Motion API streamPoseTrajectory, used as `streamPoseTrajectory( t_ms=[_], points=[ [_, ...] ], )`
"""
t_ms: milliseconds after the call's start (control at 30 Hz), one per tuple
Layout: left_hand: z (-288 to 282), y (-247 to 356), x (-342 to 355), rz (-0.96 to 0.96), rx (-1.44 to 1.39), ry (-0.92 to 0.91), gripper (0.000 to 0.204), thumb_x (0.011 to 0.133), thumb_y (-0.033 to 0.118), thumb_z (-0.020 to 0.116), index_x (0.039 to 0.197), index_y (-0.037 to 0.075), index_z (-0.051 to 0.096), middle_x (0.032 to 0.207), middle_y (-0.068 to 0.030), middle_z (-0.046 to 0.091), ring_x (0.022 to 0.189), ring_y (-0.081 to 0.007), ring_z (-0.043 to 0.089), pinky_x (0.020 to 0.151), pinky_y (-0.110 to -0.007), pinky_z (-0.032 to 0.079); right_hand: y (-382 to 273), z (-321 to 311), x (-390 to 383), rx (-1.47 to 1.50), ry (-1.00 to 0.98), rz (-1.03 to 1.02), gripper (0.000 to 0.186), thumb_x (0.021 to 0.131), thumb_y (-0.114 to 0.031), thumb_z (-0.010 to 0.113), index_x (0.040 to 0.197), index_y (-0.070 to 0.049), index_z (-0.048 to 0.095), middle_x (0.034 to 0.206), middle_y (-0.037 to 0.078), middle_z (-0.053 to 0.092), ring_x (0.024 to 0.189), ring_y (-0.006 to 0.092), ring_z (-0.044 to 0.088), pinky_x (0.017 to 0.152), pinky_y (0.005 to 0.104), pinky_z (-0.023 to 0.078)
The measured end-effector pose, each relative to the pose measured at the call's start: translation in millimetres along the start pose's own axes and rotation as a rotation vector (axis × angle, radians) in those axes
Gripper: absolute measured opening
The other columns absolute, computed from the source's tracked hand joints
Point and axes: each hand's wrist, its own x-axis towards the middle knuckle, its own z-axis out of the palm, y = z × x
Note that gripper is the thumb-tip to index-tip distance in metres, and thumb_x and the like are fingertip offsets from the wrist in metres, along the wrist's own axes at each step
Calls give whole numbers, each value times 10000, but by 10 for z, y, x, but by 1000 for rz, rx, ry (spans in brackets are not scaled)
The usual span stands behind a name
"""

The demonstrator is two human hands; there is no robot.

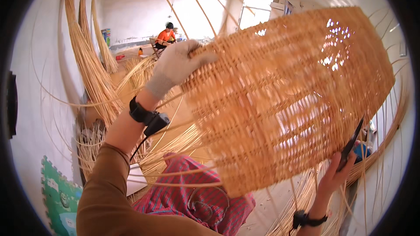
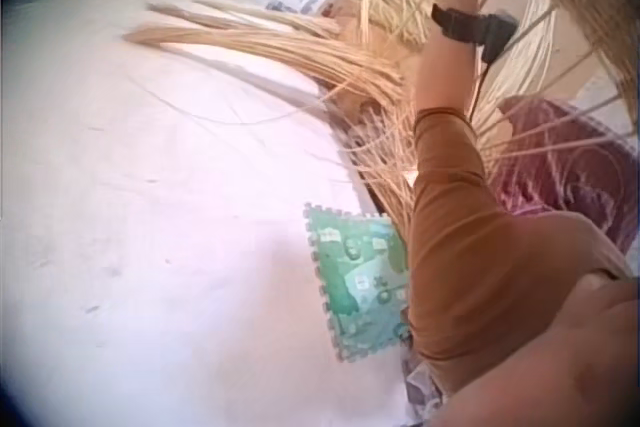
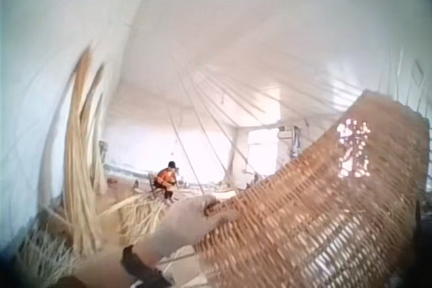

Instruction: Weaving a large wicker basket by inserting and trimming long wooden strands.

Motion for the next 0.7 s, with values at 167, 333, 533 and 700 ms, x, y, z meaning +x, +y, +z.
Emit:
streamPoseTrajectory(
  t_ms=[167,333,533,700],
  points=[
    [61,-554,493,22,-42,189,849,754,807,738,1152,57,729,850,-129,740,803,-266,728,759,-383,556,489,1120,415,63,-160,-123,525,1088,-272,602,1509,-15,421,980,-6,537,775,60,420,632,232,365],
    [481,-1471,512,69,-10,160,573,879,642,710,943,80,624,805,-184,680,828,-405,679,717,-485,523,572,1862,151,-113,-582,79,213,1042,-200,604,1180,-40,574,764,4,551,628,123,511,557,290,413],
    [785,-2270,-205,203,129,-59,589,885,680,681,930,95,624,766,-156,680,743,-393,690,653,-495,526,54,1663,-601,27,-628,355,132,970,-114,688,1022,-69,574,674,-15,550,521,74,519,476,258,404],
    [759,-2290,-663,404,127,-149,607,867,719,658,915,114,633,726,-131,663,673,-357,687,588,-469,519,778,1130,-328,165,-121,549,537,1013,-251,696,1461,-118,431,606,-27,482,430,79,462,362,248,315]
  ],
)
